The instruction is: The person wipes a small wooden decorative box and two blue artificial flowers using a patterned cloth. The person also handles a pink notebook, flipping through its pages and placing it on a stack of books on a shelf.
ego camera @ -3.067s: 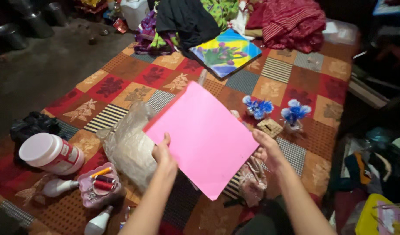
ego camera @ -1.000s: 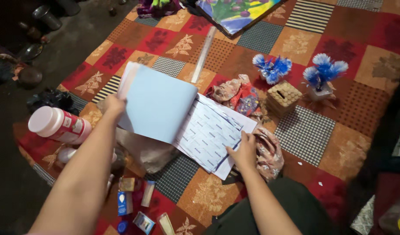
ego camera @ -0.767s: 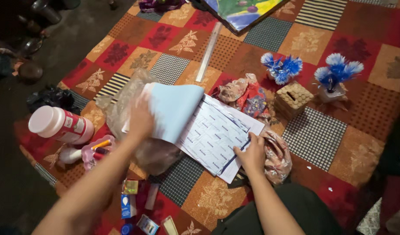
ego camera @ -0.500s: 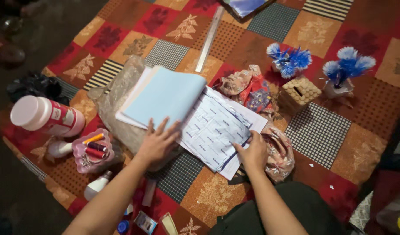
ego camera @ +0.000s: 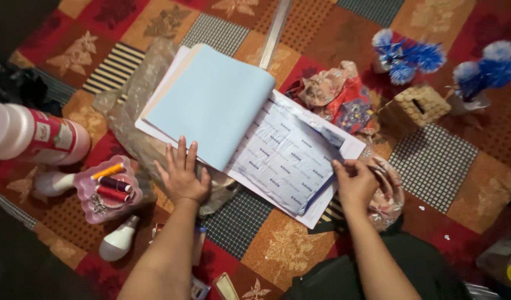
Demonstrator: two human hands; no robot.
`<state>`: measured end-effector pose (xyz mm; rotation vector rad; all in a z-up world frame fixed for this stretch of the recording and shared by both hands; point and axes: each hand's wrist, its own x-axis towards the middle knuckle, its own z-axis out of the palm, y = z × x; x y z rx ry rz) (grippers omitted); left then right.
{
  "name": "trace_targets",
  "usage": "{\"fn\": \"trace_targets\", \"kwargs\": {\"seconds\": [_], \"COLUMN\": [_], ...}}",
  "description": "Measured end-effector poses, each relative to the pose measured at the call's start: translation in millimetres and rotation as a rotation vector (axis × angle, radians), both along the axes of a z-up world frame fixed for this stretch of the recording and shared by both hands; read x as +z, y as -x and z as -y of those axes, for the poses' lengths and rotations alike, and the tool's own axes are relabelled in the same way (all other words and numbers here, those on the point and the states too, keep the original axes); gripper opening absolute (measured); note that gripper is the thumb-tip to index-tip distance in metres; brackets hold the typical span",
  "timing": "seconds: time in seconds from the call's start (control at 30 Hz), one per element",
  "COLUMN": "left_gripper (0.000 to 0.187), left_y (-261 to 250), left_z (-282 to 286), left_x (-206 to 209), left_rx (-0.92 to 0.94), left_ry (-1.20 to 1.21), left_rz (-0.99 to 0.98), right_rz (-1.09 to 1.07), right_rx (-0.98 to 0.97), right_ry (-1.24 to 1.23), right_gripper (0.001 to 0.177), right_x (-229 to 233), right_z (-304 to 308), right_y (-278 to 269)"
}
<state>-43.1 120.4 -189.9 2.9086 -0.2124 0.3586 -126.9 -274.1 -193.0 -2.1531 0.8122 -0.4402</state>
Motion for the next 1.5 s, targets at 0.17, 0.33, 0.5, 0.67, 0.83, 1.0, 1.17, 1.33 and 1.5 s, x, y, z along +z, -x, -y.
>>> {"fn": "trace_targets", "kwargs": {"seconds": [0.17,0.33,0.5,0.67,0.83,1.0,1.17,1.33,1.5], "left_gripper": [0.079,0.079,0.078,0.079,0.08,0.079,0.076,0.075,0.074], "left_y": [-3.4,-3.5,-0.6,-1.2,-0.3,0.7,0.0,-0.8,-0.6], "left_z": [-1.6,-3.3,-3.3,-2.4,-3.4,-4.2,-3.8,-4.5,-5.0], "left_x": [-4.9,-4.9,-3.5,-5.6,-7.5,-8.3,-9.2,-12.1,-13.9], "left_rx": [-0.012,-0.007,-0.009,-0.007,-0.01,-0.005,-0.01,-0.003,0.003], "left_ry": [0.024,0.023,0.03,0.036,0.048,0.048,0.062,0.035,0.034], "left_rz": [0.045,0.019,0.025,0.045,0.054,0.049,0.062,0.052,0.056], "right_rz": [0.075,0.144,0.096,0.184,0.102,0.139,0.162,0.171,0.193], "right_rx": [-0.019,0.01,0.0,0.464,0.861,0.902,0.889,0.717,0.877], "right_ry": [-0.079,-0.081,0.147,0.418,0.474,0.59,0.652,0.559,0.636], "right_gripper": [0.025,0.025,0.031,0.028,0.056,0.048,0.032,0.017,0.039], "right_x": [1.3,-2.3,25.7,50.6,57.3,51.9,33.8,40.3,59.5], "right_z": [-2.6,2.7,-2.8,-47.9,-104.0,-104.8,-98.0,-88.4,-103.2], "right_y": [-9.0,-13.3,-12.6,-7.4,-4.8,-4.9,-4.4,-7.8,-11.9]}}
